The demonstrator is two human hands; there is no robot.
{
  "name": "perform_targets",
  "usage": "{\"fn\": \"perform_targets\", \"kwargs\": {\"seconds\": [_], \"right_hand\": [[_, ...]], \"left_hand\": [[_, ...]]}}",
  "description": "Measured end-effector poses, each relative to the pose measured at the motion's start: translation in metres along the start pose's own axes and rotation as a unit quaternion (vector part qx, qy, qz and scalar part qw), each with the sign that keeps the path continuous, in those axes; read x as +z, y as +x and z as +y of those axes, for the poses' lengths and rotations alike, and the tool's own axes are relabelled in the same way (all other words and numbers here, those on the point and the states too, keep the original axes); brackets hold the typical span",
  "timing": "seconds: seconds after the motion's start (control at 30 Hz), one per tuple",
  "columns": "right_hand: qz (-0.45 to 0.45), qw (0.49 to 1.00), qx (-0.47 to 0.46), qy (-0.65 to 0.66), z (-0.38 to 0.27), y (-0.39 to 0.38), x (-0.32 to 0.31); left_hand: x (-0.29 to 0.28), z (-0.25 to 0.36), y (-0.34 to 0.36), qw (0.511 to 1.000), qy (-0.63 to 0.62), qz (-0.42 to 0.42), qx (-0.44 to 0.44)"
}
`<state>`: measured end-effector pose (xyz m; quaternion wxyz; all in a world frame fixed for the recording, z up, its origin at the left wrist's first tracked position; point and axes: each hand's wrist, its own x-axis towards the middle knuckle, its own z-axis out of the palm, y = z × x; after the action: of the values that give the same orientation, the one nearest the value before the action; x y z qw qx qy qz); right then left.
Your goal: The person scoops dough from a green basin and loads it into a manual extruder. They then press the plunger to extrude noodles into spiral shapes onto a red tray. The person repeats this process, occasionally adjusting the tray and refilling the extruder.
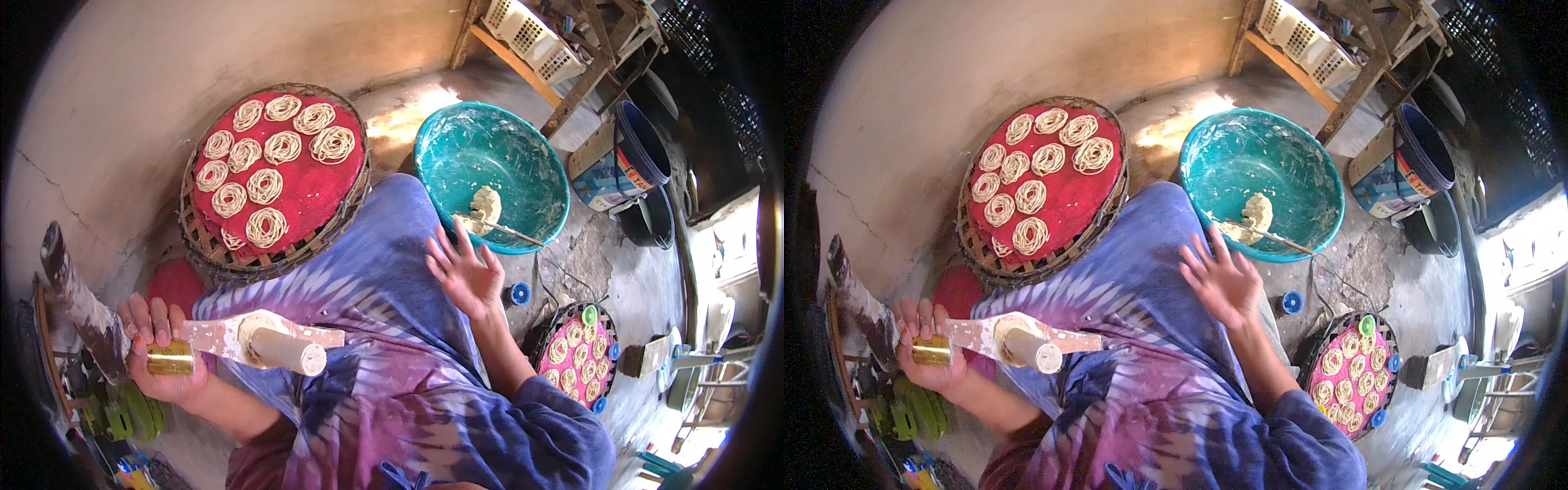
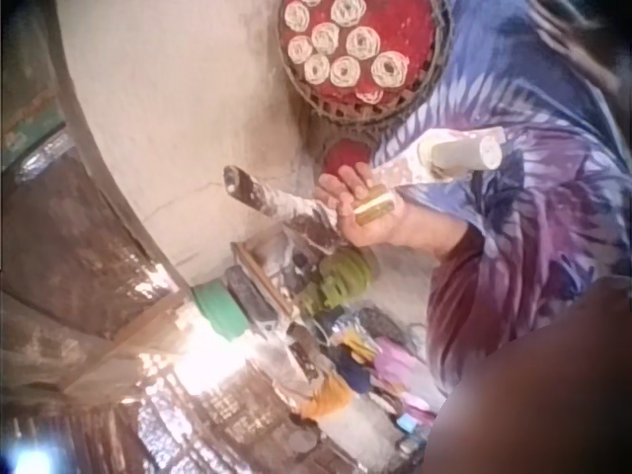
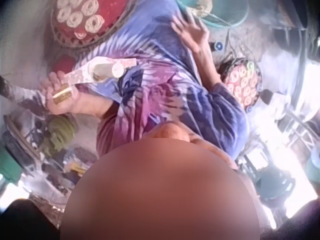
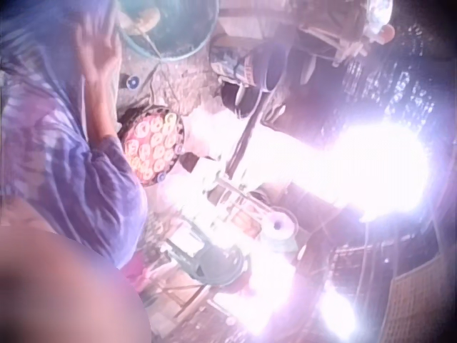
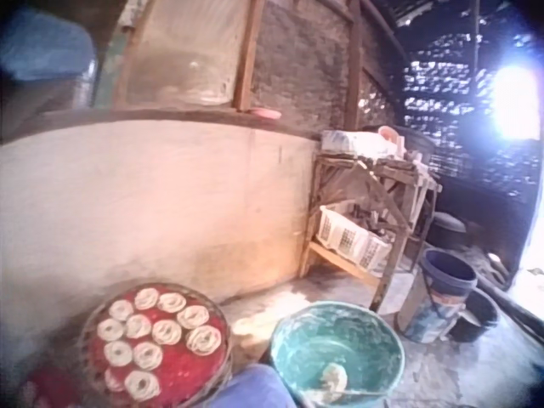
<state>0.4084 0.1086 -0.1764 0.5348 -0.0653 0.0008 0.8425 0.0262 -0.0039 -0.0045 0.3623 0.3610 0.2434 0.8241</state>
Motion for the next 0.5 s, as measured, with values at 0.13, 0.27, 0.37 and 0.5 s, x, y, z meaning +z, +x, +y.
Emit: {"fn": "perform_targets", "kwargs": {"seconds": [0.13, 0.27, 0.37, 0.5], "right_hand": [[-0.068, 0.996, 0.038, 0.047, 0.03, 0.069, 0.014], [-0.036, 0.998, 0.014, -0.042, 0.035, 0.091, 0.0], [-0.039, 0.997, 0.026, -0.068, 0.029, 0.089, -0.012], [-0.053, 0.997, 0.032, -0.05, 0.027, 0.087, -0.018]], "left_hand": [[-0.001, 0.007, -0.007, 1.0, 0.015, 0.004, 0.017], [-0.005, 0.02, -0.02, 0.997, 0.045, 0.044, 0.034], [-0.011, 0.023, -0.025, 0.996, 0.042, 0.065, 0.034], [-0.014, 0.014, -0.024, 0.996, 0.019, 0.084, 0.007]]}}
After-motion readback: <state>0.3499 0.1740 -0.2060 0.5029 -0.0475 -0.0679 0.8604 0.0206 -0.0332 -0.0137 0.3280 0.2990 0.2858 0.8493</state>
